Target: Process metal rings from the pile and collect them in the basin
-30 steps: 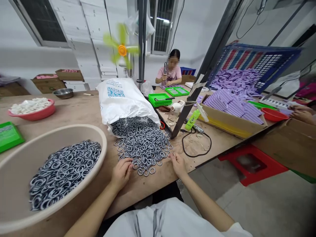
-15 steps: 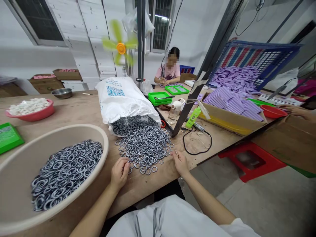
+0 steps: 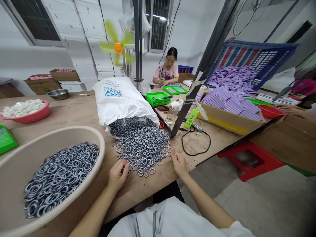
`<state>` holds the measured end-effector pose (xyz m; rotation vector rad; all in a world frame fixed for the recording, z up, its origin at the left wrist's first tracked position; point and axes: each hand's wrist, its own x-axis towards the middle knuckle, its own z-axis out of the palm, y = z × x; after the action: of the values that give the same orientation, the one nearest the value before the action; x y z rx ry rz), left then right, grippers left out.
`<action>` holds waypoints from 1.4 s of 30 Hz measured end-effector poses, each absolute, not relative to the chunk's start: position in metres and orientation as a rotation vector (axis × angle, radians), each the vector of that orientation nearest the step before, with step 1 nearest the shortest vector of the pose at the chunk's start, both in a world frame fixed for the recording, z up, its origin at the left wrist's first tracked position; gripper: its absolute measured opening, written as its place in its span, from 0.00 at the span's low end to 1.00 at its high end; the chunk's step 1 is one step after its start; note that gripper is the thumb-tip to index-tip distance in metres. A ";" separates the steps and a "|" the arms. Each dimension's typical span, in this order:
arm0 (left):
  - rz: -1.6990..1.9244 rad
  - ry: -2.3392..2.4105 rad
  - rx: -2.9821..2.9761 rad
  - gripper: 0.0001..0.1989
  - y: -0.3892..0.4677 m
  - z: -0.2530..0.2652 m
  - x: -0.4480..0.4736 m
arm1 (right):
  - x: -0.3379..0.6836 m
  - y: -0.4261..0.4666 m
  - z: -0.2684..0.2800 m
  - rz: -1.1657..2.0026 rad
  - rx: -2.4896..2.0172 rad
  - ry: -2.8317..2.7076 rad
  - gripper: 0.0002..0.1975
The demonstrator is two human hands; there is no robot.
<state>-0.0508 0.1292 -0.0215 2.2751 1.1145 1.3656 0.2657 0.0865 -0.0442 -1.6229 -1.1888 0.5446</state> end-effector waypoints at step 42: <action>1.338 1.054 2.274 0.08 0.128 -0.022 -0.052 | 0.263 0.088 -0.042 0.537 -1.616 -1.217 0.25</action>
<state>-0.0515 0.1276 -0.0216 2.2743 1.0535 1.3375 0.2633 0.0876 -0.0416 -1.6156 -1.2175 0.5366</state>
